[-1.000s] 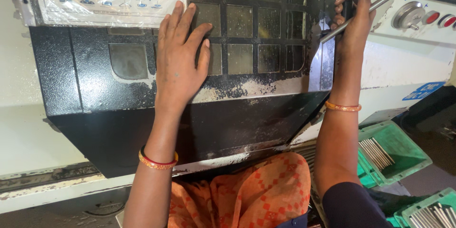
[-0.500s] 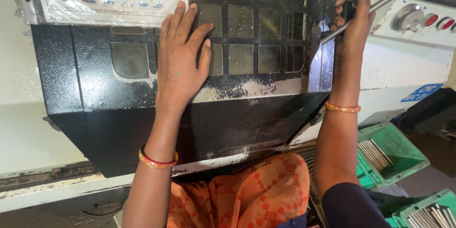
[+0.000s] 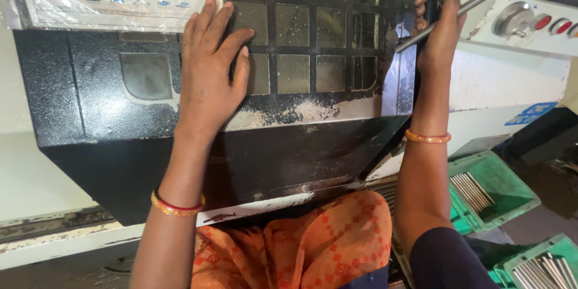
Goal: The person operates a metal processing machine by inserting metal rods into a slot, pressing a lever, and retrieving the processed rods. The person repeats this cycle multiple times, placing the finished rods into a green bin.
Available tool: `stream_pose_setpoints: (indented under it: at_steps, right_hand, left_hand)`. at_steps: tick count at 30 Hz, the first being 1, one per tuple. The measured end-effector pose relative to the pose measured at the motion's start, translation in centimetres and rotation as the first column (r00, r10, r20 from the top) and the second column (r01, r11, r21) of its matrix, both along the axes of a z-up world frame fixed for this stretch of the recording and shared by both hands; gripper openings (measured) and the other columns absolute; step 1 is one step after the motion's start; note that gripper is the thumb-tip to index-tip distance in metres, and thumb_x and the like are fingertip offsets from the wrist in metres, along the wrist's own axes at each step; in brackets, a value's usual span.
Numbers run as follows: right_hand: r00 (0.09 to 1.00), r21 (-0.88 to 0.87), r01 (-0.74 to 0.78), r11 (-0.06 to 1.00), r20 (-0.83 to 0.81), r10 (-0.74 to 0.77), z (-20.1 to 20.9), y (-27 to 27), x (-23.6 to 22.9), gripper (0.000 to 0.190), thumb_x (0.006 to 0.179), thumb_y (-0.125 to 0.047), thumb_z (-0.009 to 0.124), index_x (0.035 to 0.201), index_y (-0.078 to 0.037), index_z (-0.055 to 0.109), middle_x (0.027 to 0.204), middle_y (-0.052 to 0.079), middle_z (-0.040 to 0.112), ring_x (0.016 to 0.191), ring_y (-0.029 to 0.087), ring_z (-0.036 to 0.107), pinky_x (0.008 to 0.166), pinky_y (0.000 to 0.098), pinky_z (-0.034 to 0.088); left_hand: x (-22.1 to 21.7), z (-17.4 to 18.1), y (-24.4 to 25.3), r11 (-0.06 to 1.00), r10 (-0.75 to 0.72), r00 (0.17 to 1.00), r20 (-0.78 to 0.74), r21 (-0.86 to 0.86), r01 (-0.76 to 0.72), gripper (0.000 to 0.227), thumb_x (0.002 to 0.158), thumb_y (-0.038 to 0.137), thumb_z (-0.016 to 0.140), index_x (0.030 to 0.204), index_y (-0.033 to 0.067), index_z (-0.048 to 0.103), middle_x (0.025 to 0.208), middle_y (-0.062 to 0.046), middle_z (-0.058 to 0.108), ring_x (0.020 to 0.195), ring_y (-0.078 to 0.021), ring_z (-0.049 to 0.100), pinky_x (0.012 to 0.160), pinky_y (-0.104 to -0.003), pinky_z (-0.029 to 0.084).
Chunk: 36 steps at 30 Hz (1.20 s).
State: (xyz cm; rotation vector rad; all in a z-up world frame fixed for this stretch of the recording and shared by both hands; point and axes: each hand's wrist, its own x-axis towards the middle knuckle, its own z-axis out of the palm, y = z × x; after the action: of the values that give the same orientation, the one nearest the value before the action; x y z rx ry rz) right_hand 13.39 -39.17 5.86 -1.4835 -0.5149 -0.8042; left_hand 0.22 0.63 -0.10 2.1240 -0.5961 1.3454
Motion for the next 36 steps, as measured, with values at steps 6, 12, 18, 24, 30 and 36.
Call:
stream_pose_setpoints:
  at_steps: [6,12,18,24,30,36]
  right_hand:
    - [0.983,0.017,-0.176,0.984,0.054,0.175,-0.7,-0.5,0.1,0.062,0.113,-0.062,0.050,0.101,-0.003,0.063,0.088,0.006,0.057,0.066,0.010,0.051,0.057,0.0241,0.041]
    - [0.931,-0.002,-0.363,0.932,0.048,0.362,-1.2,-1.3,-1.2,0.061,0.115,-0.057,0.044,0.108,-0.001,0.066,0.102,0.015,0.069,0.077,0.013,0.059,0.073,0.0263,0.050]
    - [0.911,-0.059,-0.406,0.912,0.057,0.409,-1.8,-5.4,-3.4,0.056,0.112,-0.053,0.041,0.122,-0.003,0.065,0.136,0.016,0.067,0.130,0.022,0.069,0.111,0.0382,0.057]
    - [0.963,-0.277,-0.147,0.950,-0.258,0.074,-3.6,-11.7,-3.8,0.055,0.109,-0.052,0.044,0.116,-0.002,0.067,0.103,0.008,0.074,0.081,0.016,0.068,0.060,0.0295,0.043]
    - [0.869,-0.611,-0.405,0.680,-0.488,0.079,-7.9,-17.3,-1.9,0.040,0.100,-0.037,0.050,0.116,-0.006,0.069,0.084,0.003,0.075,0.064,0.011,0.057,0.056,0.0277,0.048]
    - [0.712,-0.468,-0.665,0.582,-0.633,0.305,-12.4,-22.0,0.5,0.034,0.102,-0.032,0.061,0.115,-0.003,0.071,0.083,0.001,0.066,0.074,0.012,0.059,0.069,0.0298,0.053]
  left_hand:
    - [-0.1,0.0,0.0,0.994,0.045,0.999,-0.011,0.098,-0.044,0.035,0.105,0.018,0.066,0.138,0.0063,0.068,0.162,-0.022,0.046,0.158,-0.0402,0.029,0.129,-0.059,0.022]
    - [-0.5,0.6,-0.8,0.940,0.234,0.970,-0.062,0.269,-0.209,0.046,0.110,0.036,0.061,0.151,0.0166,0.062,0.169,-0.016,0.041,0.160,-0.0384,0.025,0.129,-0.059,0.016]
    - [-1.6,1.5,-2.2,0.934,0.286,0.947,-0.143,0.263,-0.242,0.048,0.103,0.036,0.057,0.147,0.0172,0.057,0.166,-0.014,0.037,0.157,-0.0384,0.023,0.127,-0.060,0.015]
    - [-2.1,1.7,-3.0,0.881,0.420,0.893,-0.164,0.309,-0.358,0.051,0.104,0.034,0.058,0.153,0.0195,0.053,0.174,-0.016,0.026,0.162,-0.0402,0.015,0.129,-0.061,0.014]
    - [0.3,-1.2,-2.1,0.995,0.097,0.961,-0.261,-0.011,-0.103,0.052,0.109,0.028,0.041,0.157,0.0074,0.033,0.163,-0.022,0.033,0.155,-0.0363,0.031,0.126,-0.054,0.029]
    - [2.9,-2.2,-5.0,0.986,0.034,0.944,-0.327,-0.144,-0.085,0.052,0.112,0.028,0.043,0.159,0.0072,0.034,0.165,-0.021,0.034,0.148,-0.0349,0.039,0.120,-0.050,0.036]
